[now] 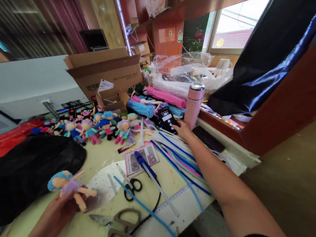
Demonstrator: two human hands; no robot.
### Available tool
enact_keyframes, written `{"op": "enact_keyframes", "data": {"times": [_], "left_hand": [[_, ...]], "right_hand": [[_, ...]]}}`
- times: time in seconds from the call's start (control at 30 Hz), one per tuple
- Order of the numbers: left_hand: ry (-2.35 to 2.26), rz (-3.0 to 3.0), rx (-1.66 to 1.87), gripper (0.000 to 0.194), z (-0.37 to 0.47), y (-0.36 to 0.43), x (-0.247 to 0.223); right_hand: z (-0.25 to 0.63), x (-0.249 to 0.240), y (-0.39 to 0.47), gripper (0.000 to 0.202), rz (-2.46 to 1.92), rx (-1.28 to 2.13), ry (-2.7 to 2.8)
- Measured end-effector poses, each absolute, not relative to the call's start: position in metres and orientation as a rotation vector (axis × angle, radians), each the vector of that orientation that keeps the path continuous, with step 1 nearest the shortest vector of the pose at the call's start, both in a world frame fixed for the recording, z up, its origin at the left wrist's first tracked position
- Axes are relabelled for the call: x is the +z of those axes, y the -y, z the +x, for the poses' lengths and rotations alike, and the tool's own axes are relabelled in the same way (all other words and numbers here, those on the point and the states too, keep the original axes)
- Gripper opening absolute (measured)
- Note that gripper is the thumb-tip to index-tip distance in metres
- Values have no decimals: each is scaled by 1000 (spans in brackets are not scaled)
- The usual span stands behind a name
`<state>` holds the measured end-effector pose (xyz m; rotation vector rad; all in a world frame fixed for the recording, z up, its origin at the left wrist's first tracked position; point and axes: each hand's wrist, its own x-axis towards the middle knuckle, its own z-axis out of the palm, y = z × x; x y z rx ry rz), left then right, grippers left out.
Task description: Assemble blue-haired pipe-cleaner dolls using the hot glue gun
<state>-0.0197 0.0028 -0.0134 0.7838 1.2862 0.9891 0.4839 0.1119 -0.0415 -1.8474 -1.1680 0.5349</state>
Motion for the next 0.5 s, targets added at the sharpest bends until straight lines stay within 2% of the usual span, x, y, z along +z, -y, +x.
{"op": "enact_keyframes", "data": {"times": [0.17, 0.4, 0.5], "left_hand": [[-1290, 797, 970, 38, -22, -4, -13], [-1273, 775, 953, 35, -25, -5, -17], [-1273, 761, 997, 33, -23, -3, -17]], "right_hand": [[483, -46, -113, 47, -1852, 516, 1163], [474, -31, -128, 42, -2017, 472, 1122], [467, -24, -130, 53, -2084, 449, 1131]]}}
